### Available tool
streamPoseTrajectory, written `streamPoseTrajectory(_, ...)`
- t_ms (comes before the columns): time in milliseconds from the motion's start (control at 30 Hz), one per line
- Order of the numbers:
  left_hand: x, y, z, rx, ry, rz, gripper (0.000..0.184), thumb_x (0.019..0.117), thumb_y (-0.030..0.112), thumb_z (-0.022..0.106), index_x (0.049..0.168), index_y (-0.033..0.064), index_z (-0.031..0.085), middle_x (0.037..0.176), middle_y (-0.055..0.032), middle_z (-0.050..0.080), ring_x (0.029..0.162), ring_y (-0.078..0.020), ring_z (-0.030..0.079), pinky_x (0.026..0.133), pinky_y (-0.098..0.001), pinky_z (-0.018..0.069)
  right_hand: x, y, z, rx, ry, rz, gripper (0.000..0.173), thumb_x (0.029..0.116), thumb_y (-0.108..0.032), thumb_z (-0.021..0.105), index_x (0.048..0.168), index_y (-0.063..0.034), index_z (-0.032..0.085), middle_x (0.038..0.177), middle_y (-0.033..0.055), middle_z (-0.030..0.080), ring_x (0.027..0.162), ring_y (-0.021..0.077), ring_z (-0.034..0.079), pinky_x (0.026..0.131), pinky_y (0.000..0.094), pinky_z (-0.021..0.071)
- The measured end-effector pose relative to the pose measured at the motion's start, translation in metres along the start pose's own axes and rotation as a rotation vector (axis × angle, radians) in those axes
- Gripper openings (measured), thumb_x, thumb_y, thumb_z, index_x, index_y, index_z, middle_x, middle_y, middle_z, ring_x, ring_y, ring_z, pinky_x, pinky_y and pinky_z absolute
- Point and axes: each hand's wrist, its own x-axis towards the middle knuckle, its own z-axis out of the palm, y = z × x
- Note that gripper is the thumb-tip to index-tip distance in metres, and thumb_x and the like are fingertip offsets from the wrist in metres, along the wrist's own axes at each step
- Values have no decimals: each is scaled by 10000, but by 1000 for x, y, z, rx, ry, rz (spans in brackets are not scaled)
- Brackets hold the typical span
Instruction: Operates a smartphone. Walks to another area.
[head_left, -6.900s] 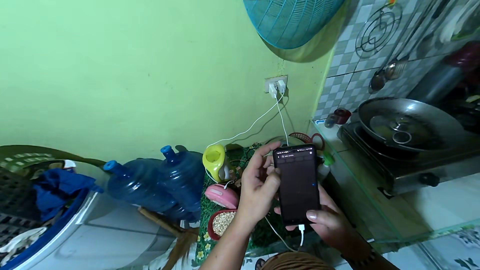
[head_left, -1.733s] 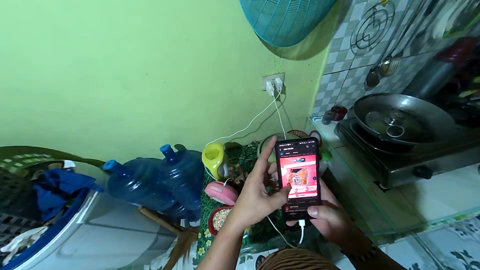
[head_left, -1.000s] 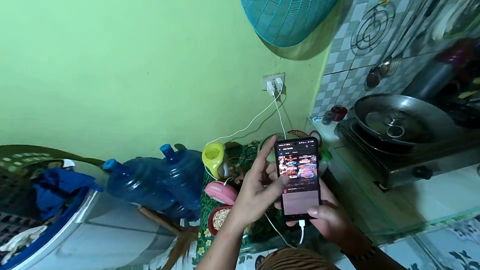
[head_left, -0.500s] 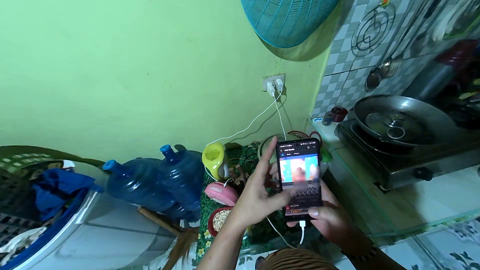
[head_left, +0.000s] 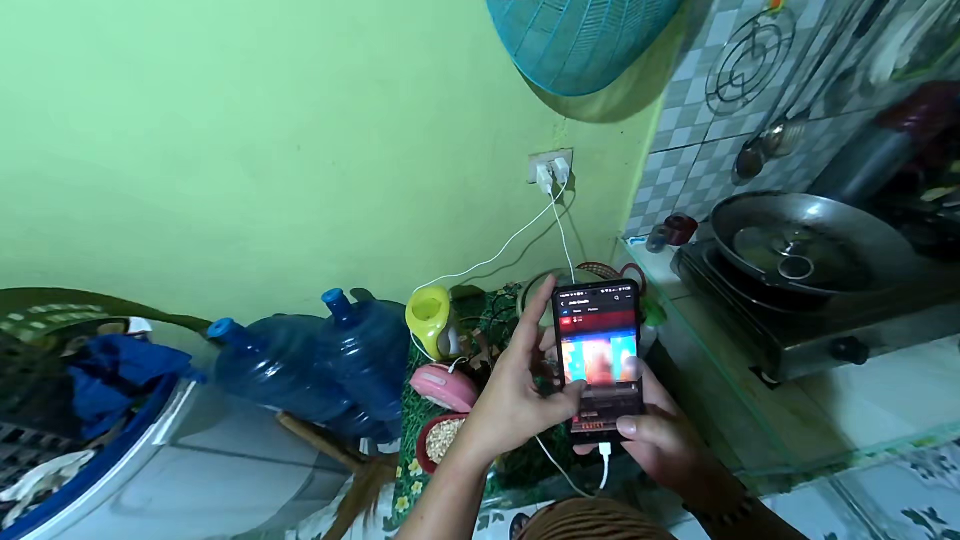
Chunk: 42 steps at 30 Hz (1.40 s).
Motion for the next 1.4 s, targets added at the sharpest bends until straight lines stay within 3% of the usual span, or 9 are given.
streamPoseTrajectory(433,-1,0,0,33,-33,-53,1194,786,-81,761,1649,226,-5,1426,-144,568,1147,-238,686,918,-370,629,0,2,-1,18,-16,-6,716,866,-38,648,1498,-181,342,1306,90,659,1110,306,708,777,508,652)
streamPoseTrajectory(1067,0,1,-1,16,-45,-50,1172,807,-47,763,1648,219,-10,1412,-138,583,1153,-249,685,915,-389,634,-1,0,1,7,1,-5,714,864,-44,632,1497,-164,323,1296,95,663,1094,308,711,763,503,653)
streamPoseTrajectory(1200,0,-5,-3,-49,-50,23,1179,844,-8,723,1630,186,-134,1316,-157,608,1136,-260,678,934,-395,614,0,-3,2,-3,26,-4,779,823,17,606,1507,-166,281,1300,89,658,1094,313,712,757,516,654)
streamPoseTrajectory(1267,-1,-9,-4,-43,-45,37,1167,847,10,715,1632,175,-133,1288,-162,599,1126,-260,668,928,-395,608,1,-5,-1,-28,7,-19,808,812,36,625,1510,-178,279,1318,83,654,1110,313,708,792,521,651)
streamPoseTrajectory(1400,-9,-12,0,53,-121,-27,1196,810,81,791,1638,116,-71,1429,-171,528,1226,-237,630,981,-385,597,2,-9,-3,-43,12,-42,823,799,18,657,1506,-168,279,1320,80,652,1135,298,695,860,500,637)
